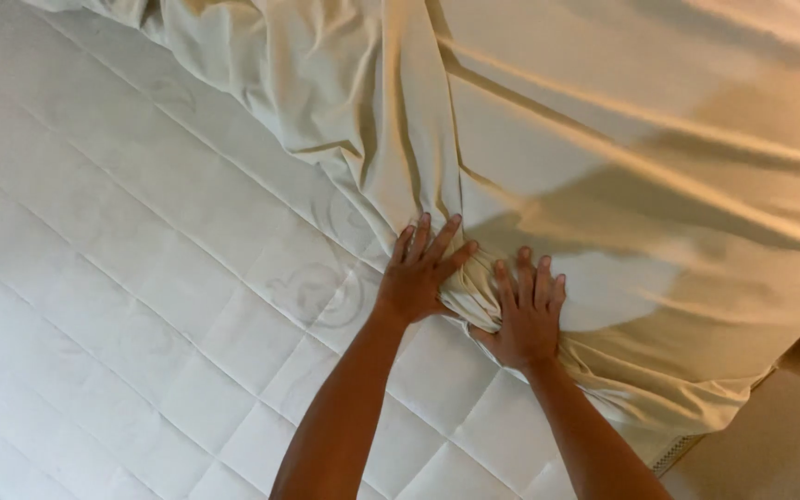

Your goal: The person spreads a white fitted sheet over a mattress, tucking the fabric under the corners and smoothing the surface. They move around the bed to adjust the sheet on all sides, ensuring it is tight and wrinkle-free.

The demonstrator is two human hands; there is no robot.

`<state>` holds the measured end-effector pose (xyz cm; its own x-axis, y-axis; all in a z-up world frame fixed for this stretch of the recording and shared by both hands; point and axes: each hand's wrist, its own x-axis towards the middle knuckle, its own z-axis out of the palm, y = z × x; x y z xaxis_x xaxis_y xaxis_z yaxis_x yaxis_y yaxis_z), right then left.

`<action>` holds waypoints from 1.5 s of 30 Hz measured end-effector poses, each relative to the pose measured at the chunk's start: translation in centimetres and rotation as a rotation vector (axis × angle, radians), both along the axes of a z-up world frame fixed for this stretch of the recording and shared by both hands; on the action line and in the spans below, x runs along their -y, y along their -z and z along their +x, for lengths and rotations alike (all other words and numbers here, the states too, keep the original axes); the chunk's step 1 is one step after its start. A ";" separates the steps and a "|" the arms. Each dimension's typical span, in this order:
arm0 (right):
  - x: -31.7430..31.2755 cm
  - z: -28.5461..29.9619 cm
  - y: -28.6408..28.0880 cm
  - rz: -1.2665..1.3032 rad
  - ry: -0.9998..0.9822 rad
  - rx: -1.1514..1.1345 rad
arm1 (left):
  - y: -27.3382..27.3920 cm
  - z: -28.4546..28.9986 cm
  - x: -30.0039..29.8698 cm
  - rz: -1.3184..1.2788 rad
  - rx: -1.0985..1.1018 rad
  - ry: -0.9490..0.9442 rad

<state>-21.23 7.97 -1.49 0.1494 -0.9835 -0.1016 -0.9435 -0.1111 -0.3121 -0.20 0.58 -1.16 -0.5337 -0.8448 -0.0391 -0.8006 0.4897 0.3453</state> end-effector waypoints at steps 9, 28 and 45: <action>-0.3 0.2 -0.4 -0.195 0.047 0.055 | 0.8 -3.0 -0.7 -0.159 -0.009 -0.138; -8.7 -0.1 -1.7 -0.229 0.004 0.163 | 1.4 -2.2 -10.4 -0.279 0.007 -0.180; -8.6 0.4 -0.7 -0.285 0.004 0.110 | 1.6 -0.5 -11.2 -0.171 -0.132 -0.128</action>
